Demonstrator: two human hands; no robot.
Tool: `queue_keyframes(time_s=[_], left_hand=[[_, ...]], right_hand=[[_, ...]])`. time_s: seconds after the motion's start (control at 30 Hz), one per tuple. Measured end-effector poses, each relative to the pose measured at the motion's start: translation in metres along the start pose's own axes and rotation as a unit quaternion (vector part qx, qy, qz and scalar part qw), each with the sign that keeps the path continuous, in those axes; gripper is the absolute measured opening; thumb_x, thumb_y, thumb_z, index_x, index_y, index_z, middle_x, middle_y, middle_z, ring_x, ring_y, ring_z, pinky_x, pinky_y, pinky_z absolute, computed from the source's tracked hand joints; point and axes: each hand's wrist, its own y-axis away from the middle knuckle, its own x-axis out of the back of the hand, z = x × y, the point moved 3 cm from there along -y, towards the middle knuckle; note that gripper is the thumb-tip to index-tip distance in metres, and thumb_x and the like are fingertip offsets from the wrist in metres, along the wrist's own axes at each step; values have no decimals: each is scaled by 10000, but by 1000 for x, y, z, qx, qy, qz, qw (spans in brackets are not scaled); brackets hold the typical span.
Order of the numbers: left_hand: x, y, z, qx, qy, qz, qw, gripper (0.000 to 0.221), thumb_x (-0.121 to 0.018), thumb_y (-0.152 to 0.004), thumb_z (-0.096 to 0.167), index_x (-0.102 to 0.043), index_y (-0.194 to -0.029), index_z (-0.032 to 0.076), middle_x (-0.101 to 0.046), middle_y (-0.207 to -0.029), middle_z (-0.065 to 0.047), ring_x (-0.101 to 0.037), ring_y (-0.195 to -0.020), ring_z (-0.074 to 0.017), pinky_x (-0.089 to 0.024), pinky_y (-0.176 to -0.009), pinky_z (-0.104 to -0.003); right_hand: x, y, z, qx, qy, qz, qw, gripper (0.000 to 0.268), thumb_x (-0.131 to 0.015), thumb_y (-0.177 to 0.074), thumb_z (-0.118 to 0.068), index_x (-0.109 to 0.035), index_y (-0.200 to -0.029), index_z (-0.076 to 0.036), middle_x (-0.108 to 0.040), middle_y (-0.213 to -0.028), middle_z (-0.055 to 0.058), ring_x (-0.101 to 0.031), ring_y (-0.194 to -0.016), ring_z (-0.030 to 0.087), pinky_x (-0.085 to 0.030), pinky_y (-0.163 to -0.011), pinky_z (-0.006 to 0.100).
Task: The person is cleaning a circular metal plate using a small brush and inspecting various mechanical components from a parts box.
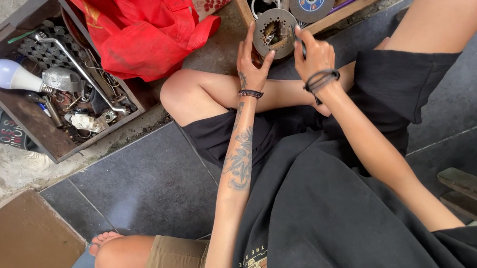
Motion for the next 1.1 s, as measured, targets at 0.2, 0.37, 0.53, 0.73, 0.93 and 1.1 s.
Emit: queue_keyframes(time_s=[0.2, 0.37, 0.53, 0.73, 0.93, 1.1], left_hand=[[-1, 1, -1, 6, -8, 13, 1000, 767, -758, -905, 370, -394, -1569, 250, -606, -1080, -25, -608, -831, -152, -536, -740, -273], [-2, -1, -5, 2, -2, 8, 1000, 790, -775, -885, 358, -390, -1569, 263, -633, -1117, -44, -654, -896, -179, -566, -806, -308], [-3, -1, -7, 2, -21, 10, 1000, 781, -768, -905, 402, -388, -1573, 262, -595, -1031, -5, -571, -766, -123, -507, -661, -257], [1, -1, -4, 2, -68, 6, 998, 795, -787, -890, 375, -397, -1575, 267, -550, -1021, 6, -538, -777, -118, -491, -678, -243], [14, -10, 12, -47, -181, 8, 982, 823, -876, -782, 399, -503, -1500, 251, -506, -1058, -10, -557, -919, -176, -479, -864, -319], [17, -40, 57, -109, -323, -13, 940, 736, -843, -752, 452, -583, -1389, 191, -506, -1297, -59, -522, -1181, -270, -389, -1031, -441]], right_hand=[[-3, -7, -2, 0, 12, 22, 1000, 240, -682, -916, -30, -687, -1150, -83, -619, -561, 90, -612, -455, 307, -480, -467, 415], [14, 21, -12, 12, -22, 0, 1000, 319, -673, -903, 36, -660, -1214, -34, -722, -748, 167, -615, -492, 319, -466, -487, 428], [-3, -12, 3, -13, -29, 15, 999, 232, -678, -918, -30, -701, -1144, -74, -640, -582, 100, -631, -472, 309, -490, -476, 415], [0, -2, 0, -5, -33, 31, 999, 215, -672, -922, -45, -685, -1134, -84, -673, -621, 125, -629, -471, 330, -484, -468, 442], [8, 45, -4, -3, -55, -30, 998, 335, -675, -895, -48, -681, -1226, -97, -694, -660, 125, -613, -464, 306, -467, -450, 425], [22, 35, 5, 21, -162, -14, 987, 346, -702, -890, -6, -694, -1228, -78, -761, -820, 101, -552, -462, 212, -439, -473, 349]])
